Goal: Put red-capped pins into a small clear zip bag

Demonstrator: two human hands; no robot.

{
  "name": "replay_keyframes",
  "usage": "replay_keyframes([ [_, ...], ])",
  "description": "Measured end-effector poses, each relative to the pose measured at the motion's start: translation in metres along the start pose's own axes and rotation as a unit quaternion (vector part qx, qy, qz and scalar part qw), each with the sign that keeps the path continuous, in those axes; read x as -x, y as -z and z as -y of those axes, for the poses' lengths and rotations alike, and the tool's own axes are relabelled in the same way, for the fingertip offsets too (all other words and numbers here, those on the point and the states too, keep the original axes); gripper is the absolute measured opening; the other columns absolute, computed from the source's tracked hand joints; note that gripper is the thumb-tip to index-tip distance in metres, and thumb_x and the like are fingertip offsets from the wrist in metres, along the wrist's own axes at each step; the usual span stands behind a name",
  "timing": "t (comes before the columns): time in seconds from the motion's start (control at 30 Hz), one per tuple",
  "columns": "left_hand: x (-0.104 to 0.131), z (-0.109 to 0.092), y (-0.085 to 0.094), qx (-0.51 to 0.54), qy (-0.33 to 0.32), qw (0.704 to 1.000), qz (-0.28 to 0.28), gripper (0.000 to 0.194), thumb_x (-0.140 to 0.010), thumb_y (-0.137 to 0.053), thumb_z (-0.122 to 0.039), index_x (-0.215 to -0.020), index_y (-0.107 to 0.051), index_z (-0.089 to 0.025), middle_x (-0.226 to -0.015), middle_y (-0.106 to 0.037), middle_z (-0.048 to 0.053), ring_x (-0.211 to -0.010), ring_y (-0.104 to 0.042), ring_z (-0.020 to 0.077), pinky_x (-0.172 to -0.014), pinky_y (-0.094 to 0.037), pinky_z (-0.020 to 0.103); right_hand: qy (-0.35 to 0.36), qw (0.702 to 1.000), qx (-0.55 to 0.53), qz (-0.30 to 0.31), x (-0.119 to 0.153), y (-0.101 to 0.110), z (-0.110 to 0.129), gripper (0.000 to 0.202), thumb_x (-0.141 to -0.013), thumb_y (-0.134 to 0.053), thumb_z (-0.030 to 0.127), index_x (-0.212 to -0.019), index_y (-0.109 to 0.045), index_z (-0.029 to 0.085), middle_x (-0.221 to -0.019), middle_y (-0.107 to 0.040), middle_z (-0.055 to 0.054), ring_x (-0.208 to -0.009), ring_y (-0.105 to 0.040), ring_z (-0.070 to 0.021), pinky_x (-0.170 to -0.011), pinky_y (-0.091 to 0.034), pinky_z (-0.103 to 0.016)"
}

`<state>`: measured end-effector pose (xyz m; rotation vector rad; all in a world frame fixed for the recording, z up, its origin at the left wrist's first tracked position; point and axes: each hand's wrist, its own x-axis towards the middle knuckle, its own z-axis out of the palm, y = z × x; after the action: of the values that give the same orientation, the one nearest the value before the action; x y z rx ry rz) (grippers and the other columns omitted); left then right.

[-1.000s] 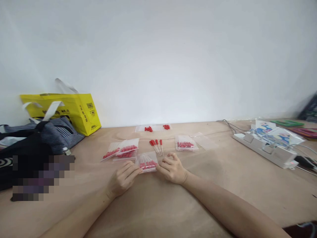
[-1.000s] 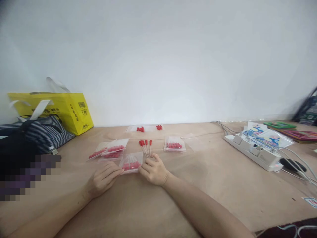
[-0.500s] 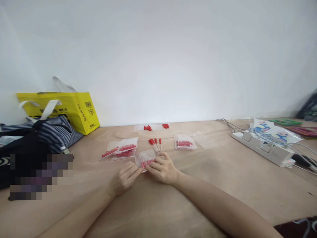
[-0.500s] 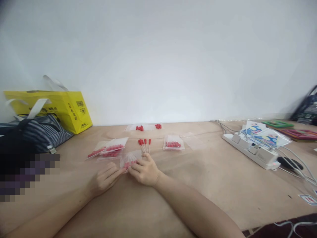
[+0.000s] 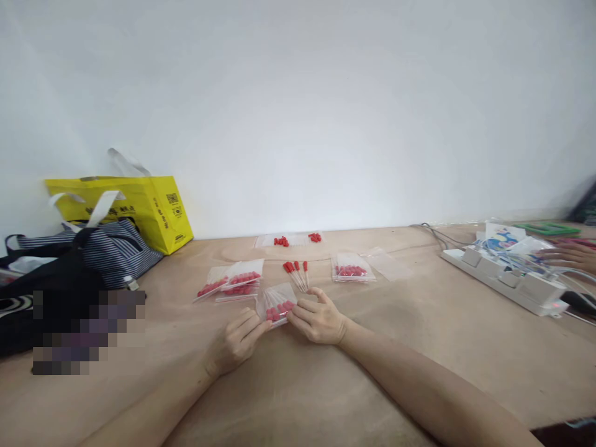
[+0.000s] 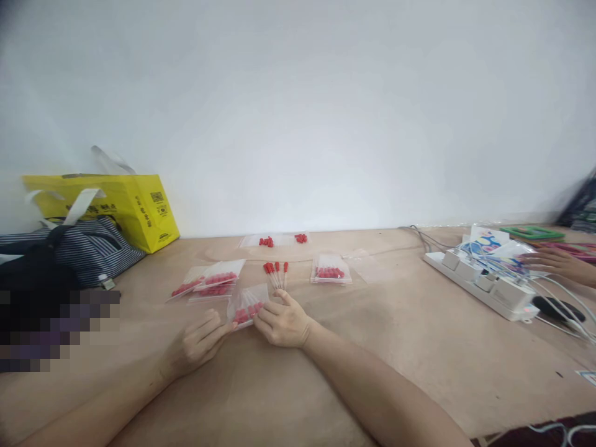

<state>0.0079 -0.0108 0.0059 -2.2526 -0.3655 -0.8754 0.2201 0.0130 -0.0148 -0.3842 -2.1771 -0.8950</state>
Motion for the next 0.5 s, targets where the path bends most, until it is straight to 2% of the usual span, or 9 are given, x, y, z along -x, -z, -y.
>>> replay_keyframes([
  [0.17, 0.001, -0.001, 0.002, 0.007, 0.014, 1.000, -0.006, 0.018, -0.084, -0.038, -0.005, -0.085, -0.054, -0.014, -0.055, -0.049, -0.002, -0.051, -0.048, 0.0112, -0.060, -0.047, 0.027, -0.036, 0.999, 0.002, 0.002, 0.007, -0.002, -0.004, 0.023, -0.082, -0.038, 0.008, -0.068, -0.053, 0.016, -0.057, -0.051, 0.002, -0.057, -0.042, -0.0096, -0.074, -0.030, -0.032],
  [0.3, 0.005, -0.002, 0.002, 0.025, 0.017, 1.000, -0.008, 0.012, -0.083, -0.044, -0.007, -0.085, -0.054, -0.014, -0.052, -0.047, -0.003, -0.047, -0.044, 0.0105, -0.051, -0.043, 0.024, -0.073, 0.997, -0.016, 0.024, 0.011, -0.005, -0.005, 0.020, -0.082, -0.040, 0.012, -0.066, -0.051, 0.016, -0.055, -0.051, 0.001, -0.054, -0.043, -0.0100, -0.057, -0.030, -0.026],
  [0.4, 0.006, -0.003, 0.002, 0.041, 0.007, 0.999, -0.016, 0.013, -0.082, -0.045, -0.006, -0.089, -0.055, -0.013, -0.053, -0.051, -0.002, -0.046, -0.045, 0.0100, -0.050, -0.042, 0.024, -0.143, 0.982, -0.100, 0.072, 0.011, -0.004, -0.003, 0.013, -0.083, -0.040, 0.017, -0.077, -0.052, 0.017, -0.071, -0.057, -0.002, -0.059, -0.049, -0.0100, -0.050, -0.032, -0.022],
  [0.5, 0.004, -0.004, 0.004, 0.059, -0.002, 0.998, -0.018, 0.016, -0.080, -0.048, -0.004, -0.092, -0.054, -0.012, -0.057, -0.056, -0.001, -0.047, -0.047, 0.0098, -0.050, -0.042, 0.024, -0.202, 0.951, -0.217, 0.091, 0.009, -0.003, 0.003, 0.013, -0.079, -0.040, 0.011, -0.085, -0.050, 0.018, -0.090, -0.058, -0.005, -0.074, -0.055, -0.0105, -0.056, -0.039, -0.020],
])
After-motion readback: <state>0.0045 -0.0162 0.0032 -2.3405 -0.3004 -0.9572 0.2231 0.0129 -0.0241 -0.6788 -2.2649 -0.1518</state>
